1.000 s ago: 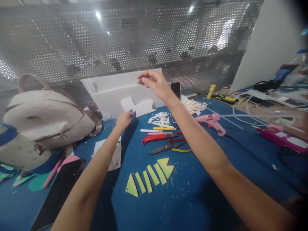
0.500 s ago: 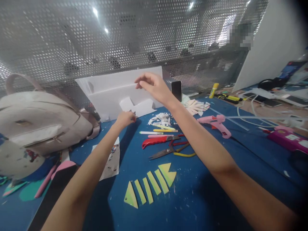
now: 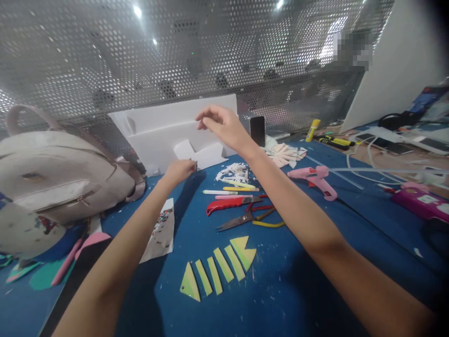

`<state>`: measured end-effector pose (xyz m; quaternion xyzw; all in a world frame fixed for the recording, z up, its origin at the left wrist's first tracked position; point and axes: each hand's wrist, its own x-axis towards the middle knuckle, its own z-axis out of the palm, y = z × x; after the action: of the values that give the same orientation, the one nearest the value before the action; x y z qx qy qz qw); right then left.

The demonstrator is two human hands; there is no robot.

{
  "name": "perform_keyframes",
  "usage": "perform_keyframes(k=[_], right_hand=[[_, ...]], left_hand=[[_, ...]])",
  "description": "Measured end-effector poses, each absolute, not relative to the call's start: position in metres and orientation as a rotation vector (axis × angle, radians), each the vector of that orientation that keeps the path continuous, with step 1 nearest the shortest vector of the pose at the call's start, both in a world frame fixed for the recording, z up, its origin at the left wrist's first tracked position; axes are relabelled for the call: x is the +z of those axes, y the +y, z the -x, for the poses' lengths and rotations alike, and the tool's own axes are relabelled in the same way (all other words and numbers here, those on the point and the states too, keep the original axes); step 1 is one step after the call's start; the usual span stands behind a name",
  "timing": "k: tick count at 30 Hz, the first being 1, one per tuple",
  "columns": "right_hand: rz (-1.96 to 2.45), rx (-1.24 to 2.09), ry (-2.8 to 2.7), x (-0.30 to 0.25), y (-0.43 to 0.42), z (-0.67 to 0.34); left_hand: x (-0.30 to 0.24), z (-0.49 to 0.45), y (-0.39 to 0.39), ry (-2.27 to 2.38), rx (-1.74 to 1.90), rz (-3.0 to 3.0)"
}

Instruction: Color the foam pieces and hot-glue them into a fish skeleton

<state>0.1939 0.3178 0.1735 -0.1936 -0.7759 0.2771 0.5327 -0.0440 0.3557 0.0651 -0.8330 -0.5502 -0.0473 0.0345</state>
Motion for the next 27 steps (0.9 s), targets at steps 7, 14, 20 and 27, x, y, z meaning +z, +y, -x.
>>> perform_keyframes(k=[7, 14, 20, 27], right_hand=[[0.516, 0.736, -1.847, 0.164, 0.326, -0.191], [0.727, 0.965, -1.808, 0.134, 0.344, -0.173], [0.614, 1.276, -1.991, 0.121, 0.323, -0.159], [0.582, 1.187, -2.007, 0.134, 0.311, -0.166]], left_hand=[[0.080, 0.046, 0.351, -1.786, -0.511, 2.615], [0.108, 0.046, 0.332, -1.821, -1.002, 2.608], [0.140, 0.034, 0.293, -1.710, -1.341, 2.572], [0.158, 0.033, 0.225, -1.619, -1.664, 2.399]])
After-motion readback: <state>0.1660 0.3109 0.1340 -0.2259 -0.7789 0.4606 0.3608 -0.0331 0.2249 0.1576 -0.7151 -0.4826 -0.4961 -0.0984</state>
